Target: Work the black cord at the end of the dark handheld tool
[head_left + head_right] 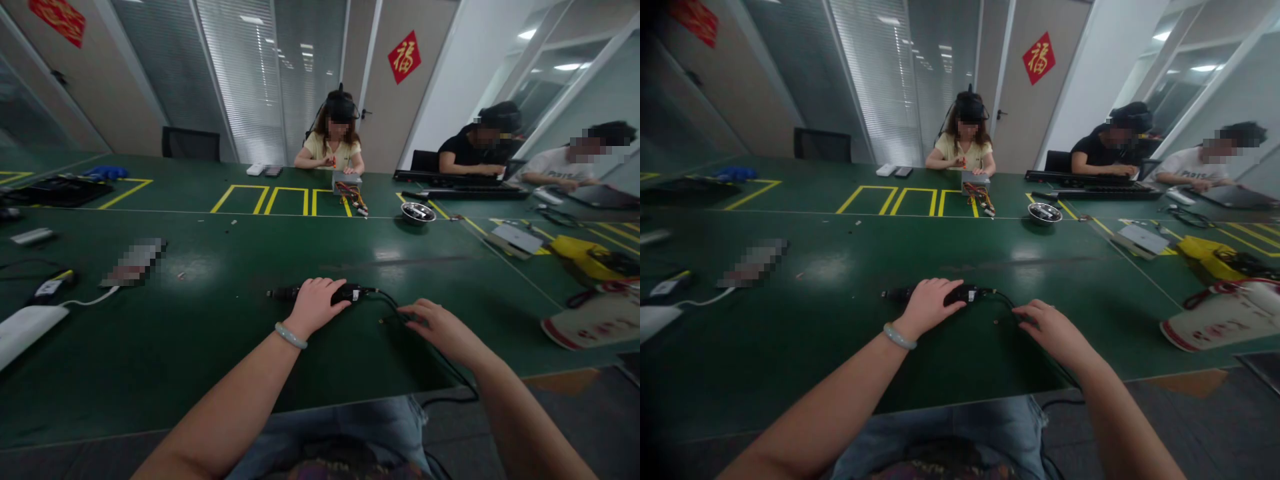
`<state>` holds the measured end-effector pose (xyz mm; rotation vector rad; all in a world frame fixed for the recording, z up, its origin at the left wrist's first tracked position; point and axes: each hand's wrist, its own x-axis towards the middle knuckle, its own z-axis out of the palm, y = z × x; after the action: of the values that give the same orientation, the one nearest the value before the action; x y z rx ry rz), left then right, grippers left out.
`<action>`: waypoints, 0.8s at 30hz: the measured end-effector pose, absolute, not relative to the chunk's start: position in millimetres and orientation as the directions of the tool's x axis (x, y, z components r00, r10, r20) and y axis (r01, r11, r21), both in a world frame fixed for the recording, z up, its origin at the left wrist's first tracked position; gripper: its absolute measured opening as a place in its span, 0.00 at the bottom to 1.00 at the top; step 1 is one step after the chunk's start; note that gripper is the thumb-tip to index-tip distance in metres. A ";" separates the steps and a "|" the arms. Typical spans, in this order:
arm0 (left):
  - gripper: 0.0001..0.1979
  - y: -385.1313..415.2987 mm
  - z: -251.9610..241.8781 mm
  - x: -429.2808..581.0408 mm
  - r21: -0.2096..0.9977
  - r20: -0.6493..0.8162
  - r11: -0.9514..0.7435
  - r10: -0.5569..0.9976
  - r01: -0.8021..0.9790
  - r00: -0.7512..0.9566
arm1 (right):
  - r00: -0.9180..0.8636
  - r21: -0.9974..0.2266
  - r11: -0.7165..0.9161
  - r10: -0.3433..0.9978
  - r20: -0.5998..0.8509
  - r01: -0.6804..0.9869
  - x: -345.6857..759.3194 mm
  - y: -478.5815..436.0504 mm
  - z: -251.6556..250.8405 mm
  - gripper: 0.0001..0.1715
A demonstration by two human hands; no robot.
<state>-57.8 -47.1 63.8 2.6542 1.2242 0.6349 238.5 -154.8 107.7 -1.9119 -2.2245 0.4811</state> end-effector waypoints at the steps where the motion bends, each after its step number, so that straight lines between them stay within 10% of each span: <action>1: 0.27 -47.0 63.6 -57.8 0.306 0.307 -0.655 0.755 0.691 0.579 | -0.173 -0.336 0.140 0.982 -0.071 0.931 234.6 -155.3 104.5 0.20; 8: 0.26 -45.3 67.3 -63.2 0.304 0.242 -0.649 0.760 0.697 0.603 | 0.087 -0.199 -0.088 0.996 -0.014 0.976 196.7 -132.2 74.7 0.09; 16: 0.26 -30.7 74.3 -87.1 0.317 0.118 -0.677 0.723 0.664 0.681 | 0.308 -0.434 -0.268 0.951 0.024 0.860 185.7 -88.5 76.2 0.08; 24: 0.27 -37.8 79.7 -83.9 0.286 0.175 -0.689 0.720 0.666 0.671 | -0.189 -0.784 -0.251 0.887 -0.421 0.568 197.1 -65.4 76.3 0.13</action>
<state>-83.9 -37.8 79.7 2.6866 1.1275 0.4079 197.1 -65.4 76.3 -1.7591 -1.6864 1.4162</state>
